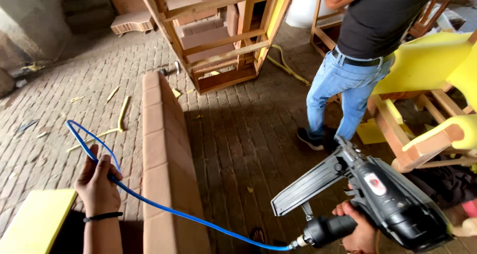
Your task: The person uses a pneumatic nail gun to fasten foam and fabric-covered panels to wooden sofa frames, holding the frame steady with the other hand while nailing. The person then lifts and positions upholstered cushions and armrest pieces onto the sofa frame, aligning them in place.
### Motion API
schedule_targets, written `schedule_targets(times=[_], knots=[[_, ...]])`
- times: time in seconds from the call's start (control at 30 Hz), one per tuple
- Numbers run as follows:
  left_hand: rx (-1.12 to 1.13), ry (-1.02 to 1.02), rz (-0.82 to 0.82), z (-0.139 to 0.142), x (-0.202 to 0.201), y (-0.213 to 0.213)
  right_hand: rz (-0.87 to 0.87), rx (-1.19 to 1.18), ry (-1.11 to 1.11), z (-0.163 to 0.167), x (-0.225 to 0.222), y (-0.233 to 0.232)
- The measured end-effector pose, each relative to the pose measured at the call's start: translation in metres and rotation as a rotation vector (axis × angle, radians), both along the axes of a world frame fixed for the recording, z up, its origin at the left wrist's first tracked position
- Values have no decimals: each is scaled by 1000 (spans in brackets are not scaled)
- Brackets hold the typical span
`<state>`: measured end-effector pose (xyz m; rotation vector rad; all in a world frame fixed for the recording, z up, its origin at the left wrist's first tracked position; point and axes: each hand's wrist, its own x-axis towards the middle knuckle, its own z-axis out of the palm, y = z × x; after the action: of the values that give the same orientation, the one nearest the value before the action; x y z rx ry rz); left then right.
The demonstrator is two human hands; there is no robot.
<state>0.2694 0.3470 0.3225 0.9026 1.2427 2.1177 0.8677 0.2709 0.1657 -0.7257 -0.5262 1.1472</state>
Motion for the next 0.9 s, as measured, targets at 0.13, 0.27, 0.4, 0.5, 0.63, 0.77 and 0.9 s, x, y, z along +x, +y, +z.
schedule_targets(times=[0.13,0.27,0.4,0.5,0.63,0.77,0.9], knots=[[3,47,-40,-32,10,106,28,-27,-59,6,0,74],[-67,-47,-21,-63,3,217,72,-29,-38,5,-13,155],[-116,-143,109,-71,-17,306,-14,-35,-104,9,-42,237],[-124,-87,99,-73,-32,367,-40,-81,-87,2,-64,292],[-137,-50,-10,-79,-40,447,6,-87,-10,-20,-76,364],[-442,33,-136,-91,-29,533,61,-76,22,-54,-79,454],[-334,146,-124,-99,-15,610,68,-139,19,-93,-86,557]])
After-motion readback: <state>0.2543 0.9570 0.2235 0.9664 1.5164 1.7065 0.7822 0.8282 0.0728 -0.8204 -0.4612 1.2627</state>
